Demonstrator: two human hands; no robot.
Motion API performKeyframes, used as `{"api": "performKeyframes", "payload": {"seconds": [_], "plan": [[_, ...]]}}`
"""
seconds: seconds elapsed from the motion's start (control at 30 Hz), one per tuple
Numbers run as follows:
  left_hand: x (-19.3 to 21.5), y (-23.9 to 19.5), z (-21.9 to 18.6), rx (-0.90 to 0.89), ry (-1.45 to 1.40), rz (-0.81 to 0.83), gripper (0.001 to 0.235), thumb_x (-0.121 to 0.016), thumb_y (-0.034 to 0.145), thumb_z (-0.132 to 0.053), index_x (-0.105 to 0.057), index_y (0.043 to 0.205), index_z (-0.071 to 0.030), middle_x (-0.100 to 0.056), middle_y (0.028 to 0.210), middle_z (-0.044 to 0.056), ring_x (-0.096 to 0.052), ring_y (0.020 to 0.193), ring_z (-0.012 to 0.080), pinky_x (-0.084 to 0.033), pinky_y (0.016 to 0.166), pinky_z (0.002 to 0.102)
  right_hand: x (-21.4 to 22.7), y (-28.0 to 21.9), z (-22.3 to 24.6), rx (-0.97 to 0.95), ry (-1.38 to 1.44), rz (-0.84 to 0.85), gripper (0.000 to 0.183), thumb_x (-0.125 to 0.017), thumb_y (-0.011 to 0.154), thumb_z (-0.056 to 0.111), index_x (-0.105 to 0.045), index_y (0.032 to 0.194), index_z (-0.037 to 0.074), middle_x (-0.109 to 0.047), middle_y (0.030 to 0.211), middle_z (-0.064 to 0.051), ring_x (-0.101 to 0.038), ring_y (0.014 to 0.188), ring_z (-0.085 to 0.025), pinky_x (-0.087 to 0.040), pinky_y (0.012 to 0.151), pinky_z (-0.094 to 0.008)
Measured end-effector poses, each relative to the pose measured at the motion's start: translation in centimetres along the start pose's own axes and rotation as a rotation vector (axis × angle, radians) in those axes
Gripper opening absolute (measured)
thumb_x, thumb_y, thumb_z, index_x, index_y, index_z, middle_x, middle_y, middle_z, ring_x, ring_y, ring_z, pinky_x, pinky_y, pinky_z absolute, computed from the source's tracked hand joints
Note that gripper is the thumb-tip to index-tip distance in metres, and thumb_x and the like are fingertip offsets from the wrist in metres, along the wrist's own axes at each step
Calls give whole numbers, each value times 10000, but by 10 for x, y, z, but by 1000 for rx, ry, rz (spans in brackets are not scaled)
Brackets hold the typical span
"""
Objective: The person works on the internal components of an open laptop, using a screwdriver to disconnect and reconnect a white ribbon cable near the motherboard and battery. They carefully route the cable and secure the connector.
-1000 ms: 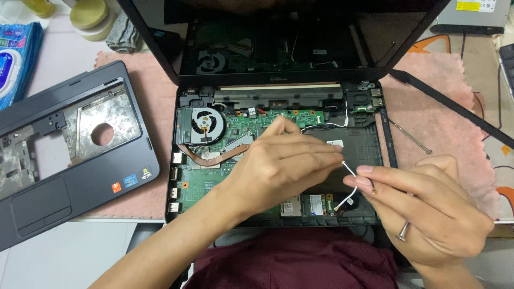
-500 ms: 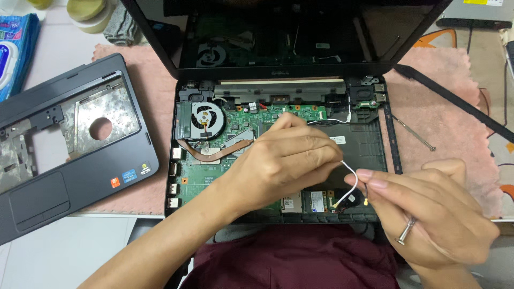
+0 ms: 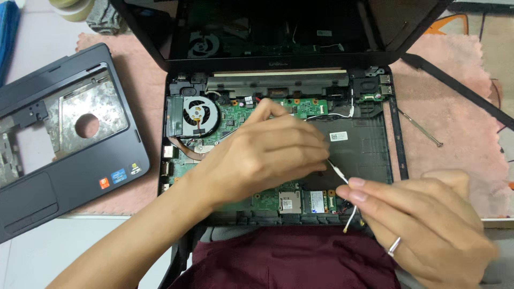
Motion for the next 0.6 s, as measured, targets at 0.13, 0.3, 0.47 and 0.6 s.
{"api": "performKeyframes", "payload": {"seconds": [0.13, 0.3, 0.47, 0.6], "plan": [[1, -9, -12, -31, 127, 67, 116, -657, 1217, 51, -726, 1289, 110, -714, 1118, 197, -702, 980, 345, -406, 858, 469, 11, 15, 13, -74, 72, 190, 212, -862, 974, 82, -857, 1184, 48, -872, 1290, -87, -837, 983, -166, -502, 909, -308], [-18, -9, -31, -37, 214, -27, 76, -831, 1174, 92, -809, 1102, 102, -543, 905, 86, -486, 793, 253, -326, 755, 429, -22, -53, -15, -122, -16, 60, 148, -1012, 924, 125, -896, 1009, 161, -872, 1018, 49, -755, 803, -57, -488, 761, -251], [-26, -8, -40, 22, 212, -22, 114, -734, 1198, 114, -815, 1123, 142, -457, 888, 87, -445, 742, 246, -284, 688, 425, -13, -26, -2, 1, -6, 85, 166, -932, 987, 61, -837, 1098, 141, -883, 1108, 36, -773, 855, -37, -486, 828, -272], [-29, -8, -45, 84, 193, 1, 145, -670, 1212, 106, -784, 1200, 194, -482, 912, 123, -466, 748, 271, -296, 682, 437, 10, -11, -7, 72, 33, 227, 163, -751, 1030, 150, -790, 1188, 144, -853, 1242, 11, -773, 959, -80, -517, 872, -337]]}}
Point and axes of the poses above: each hand's wrist, its own y-axis towards the middle knuckle, its own x-axis out of the back of the hand, z = x × y, the point moved 4 cm from there along y, towards the middle knuckle
